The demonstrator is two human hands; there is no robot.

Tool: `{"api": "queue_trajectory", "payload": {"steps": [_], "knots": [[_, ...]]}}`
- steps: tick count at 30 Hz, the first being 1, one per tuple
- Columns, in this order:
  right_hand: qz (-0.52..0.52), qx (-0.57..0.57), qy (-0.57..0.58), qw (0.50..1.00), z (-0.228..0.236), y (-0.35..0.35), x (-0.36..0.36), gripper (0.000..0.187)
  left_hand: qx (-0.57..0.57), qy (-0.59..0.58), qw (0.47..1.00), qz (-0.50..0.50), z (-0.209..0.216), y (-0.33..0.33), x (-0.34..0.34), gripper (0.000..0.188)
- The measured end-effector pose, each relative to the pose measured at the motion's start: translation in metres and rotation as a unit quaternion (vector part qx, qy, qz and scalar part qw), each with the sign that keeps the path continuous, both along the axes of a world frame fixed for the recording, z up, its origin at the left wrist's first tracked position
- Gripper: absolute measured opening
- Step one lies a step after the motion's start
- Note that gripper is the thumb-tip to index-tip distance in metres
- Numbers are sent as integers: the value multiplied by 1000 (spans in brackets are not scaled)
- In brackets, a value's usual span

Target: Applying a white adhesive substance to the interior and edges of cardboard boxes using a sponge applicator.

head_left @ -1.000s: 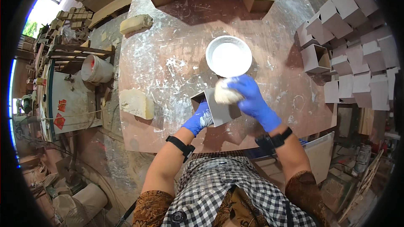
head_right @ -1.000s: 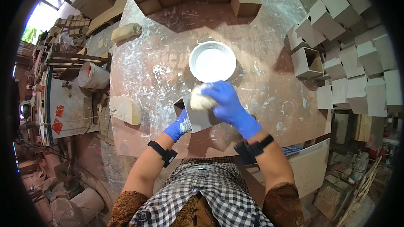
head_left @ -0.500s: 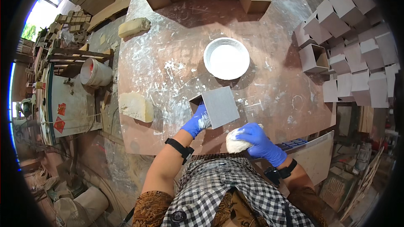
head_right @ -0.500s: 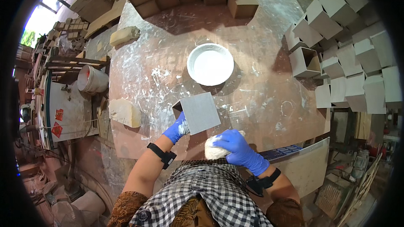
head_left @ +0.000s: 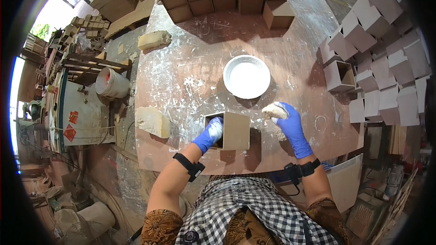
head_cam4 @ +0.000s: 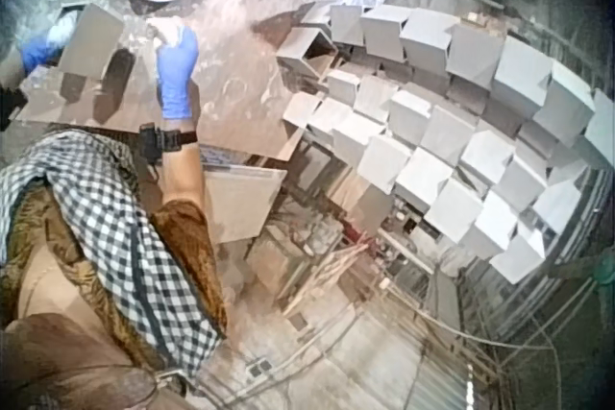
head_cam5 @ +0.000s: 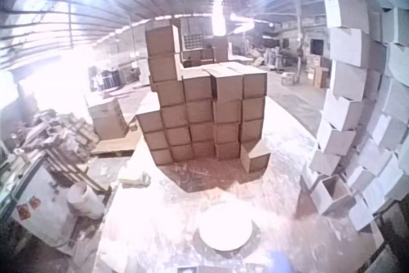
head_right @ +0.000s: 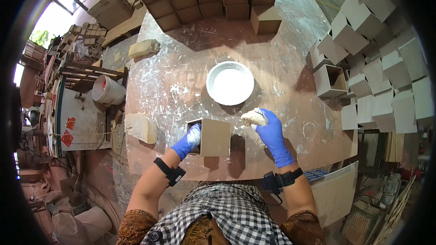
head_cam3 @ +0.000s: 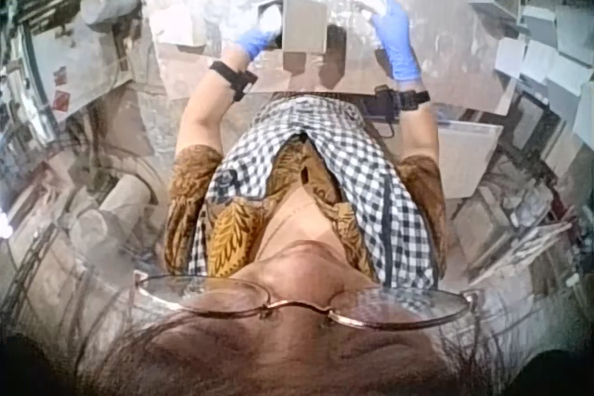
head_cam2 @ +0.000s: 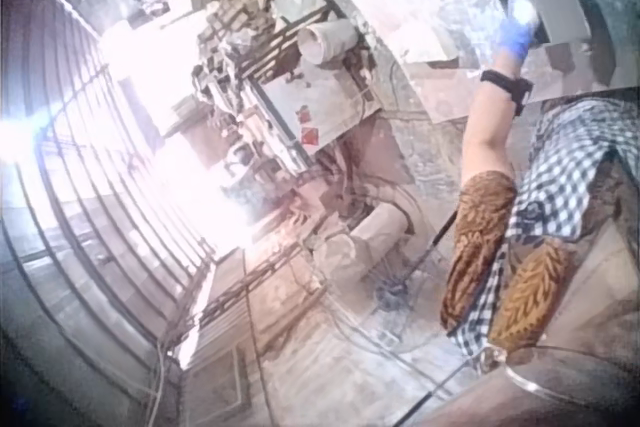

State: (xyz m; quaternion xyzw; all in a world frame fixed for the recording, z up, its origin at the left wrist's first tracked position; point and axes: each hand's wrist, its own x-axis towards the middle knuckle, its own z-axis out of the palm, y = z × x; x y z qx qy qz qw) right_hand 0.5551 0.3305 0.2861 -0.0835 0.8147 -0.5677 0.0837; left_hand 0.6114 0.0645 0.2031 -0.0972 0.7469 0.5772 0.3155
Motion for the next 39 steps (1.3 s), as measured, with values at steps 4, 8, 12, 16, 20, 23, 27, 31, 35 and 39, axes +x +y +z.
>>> {"api": "queue_trajectory", "payload": {"steps": [4,8,12,16,20,23,27,31,35,39], "knots": [[0,114,53,992,-8,-14,-39,44,-71,167,981,-71,11,23,17,32],[41,254,168,952,7,-48,-70,41,-111,180,975,-69,12,35,15,28],[110,398,233,880,5,-78,-99,30,-72,204,976,-9,15,28,22,26],[165,525,216,807,-13,-95,-128,21,-71,92,993,31,19,18,14,32],[214,554,189,782,-18,-109,-130,22,-131,82,986,61,-8,15,27,36],[194,517,197,810,-8,-98,-123,25,-123,134,983,26,-19,9,31,32],[139,462,143,864,-7,-75,-120,28,75,145,980,113,8,17,26,25],[158,508,214,819,-11,-73,-96,26,125,190,966,122,10,29,13,21],[188,510,246,802,-8,-55,-56,27,92,179,976,81,6,35,8,26],[194,460,167,850,-5,-40,-32,36,200,112,966,118,-32,32,11,36]]}}
